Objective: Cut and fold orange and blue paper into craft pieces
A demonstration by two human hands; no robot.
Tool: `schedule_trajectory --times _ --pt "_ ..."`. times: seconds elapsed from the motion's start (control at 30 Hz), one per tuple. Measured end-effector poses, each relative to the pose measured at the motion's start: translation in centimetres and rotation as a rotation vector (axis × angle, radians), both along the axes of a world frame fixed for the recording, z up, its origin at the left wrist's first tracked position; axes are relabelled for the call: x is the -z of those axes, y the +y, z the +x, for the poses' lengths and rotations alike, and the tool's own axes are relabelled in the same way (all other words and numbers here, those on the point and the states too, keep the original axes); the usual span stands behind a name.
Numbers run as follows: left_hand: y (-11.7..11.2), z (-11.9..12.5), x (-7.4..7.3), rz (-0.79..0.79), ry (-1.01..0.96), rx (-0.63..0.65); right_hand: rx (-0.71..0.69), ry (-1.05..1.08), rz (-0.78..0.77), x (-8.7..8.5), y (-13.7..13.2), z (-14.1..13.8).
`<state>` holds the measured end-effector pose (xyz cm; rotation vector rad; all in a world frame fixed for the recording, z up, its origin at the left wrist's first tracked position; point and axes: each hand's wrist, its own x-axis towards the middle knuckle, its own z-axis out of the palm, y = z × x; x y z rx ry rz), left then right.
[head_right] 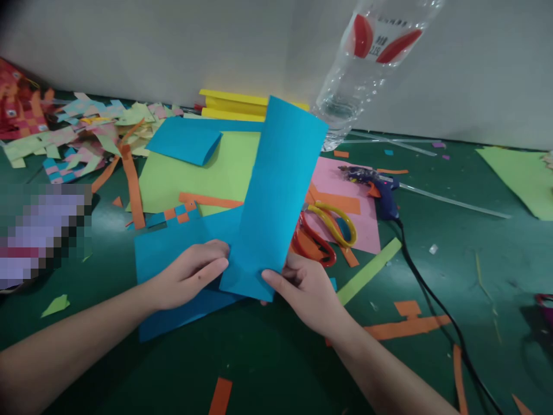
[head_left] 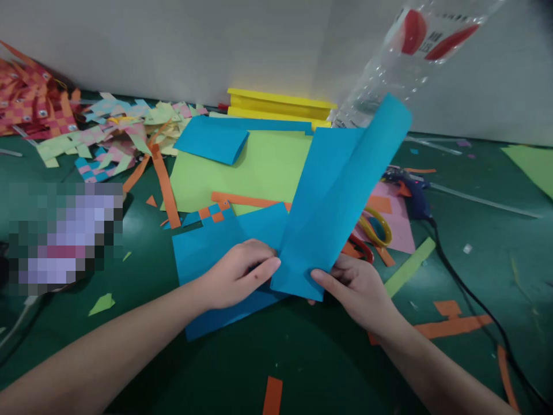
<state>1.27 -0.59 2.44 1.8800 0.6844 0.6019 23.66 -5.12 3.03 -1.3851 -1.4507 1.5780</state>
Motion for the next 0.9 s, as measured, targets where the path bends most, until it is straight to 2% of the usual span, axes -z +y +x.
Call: schedule_trajectory --times 0.23,0.4,0.63,0.9 --pt "0.06 0.11 0.08 -0.05 0.017 0.002 0.029 0.05 -0.066 -0.22 0.07 0.39" --pt "-0.02 0.09 -0.05 -0.013 0.04 0.018 0.021 0.093 -0.101 0.06 -0.31 0.56" --pt "-0.08 -0.14 0.24 0.096 0.105 0.013 0.014 0.065 0.005 -0.18 -0.22 0.06" --pt "-0.7 -0.6 -0.15 0.067 0.083 -0.086 0.027 -0.003 0.111 0.12 -0.24 0.28"
